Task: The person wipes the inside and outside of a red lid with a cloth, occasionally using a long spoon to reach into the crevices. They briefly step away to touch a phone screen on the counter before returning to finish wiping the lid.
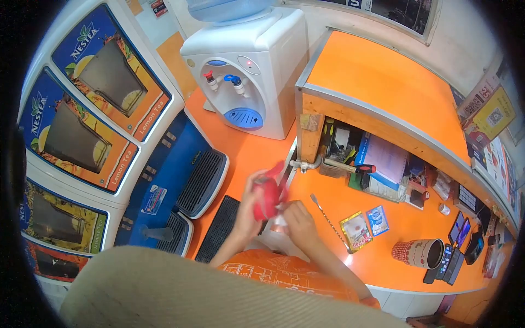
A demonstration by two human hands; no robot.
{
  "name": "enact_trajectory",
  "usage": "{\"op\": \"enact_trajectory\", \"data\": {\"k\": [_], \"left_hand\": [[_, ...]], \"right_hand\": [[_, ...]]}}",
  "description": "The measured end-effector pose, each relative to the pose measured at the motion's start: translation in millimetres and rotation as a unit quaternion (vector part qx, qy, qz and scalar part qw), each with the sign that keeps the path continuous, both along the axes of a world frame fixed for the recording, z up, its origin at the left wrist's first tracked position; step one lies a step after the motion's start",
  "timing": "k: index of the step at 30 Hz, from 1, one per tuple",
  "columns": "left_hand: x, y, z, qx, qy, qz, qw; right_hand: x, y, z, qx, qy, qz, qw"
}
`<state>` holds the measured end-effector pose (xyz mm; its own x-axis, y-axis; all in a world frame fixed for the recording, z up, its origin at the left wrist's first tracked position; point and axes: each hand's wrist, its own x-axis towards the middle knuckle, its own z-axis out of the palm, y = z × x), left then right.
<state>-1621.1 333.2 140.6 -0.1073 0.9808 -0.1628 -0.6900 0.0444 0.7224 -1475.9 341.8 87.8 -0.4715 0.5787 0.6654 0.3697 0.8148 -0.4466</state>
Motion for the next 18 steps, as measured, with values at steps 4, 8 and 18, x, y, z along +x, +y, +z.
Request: {"op": "enact_trajectory", "data": {"k": [4,8,18], "left_hand": [[7,-2,9,0.050,0.124,-0.012,0.991],[-13,11,-1,0.053,0.012,0.051,0.997],[-4,6,-5,0.022,-0.011,0.008,1.000]], "right_hand": [[11,16,3,-0.031,0.038,-0.063,0.997],[16,17,18,-0.370,0.384,0.029,0.846],[25,12,11,-0.653,0.537,0.190,0.499]]}}
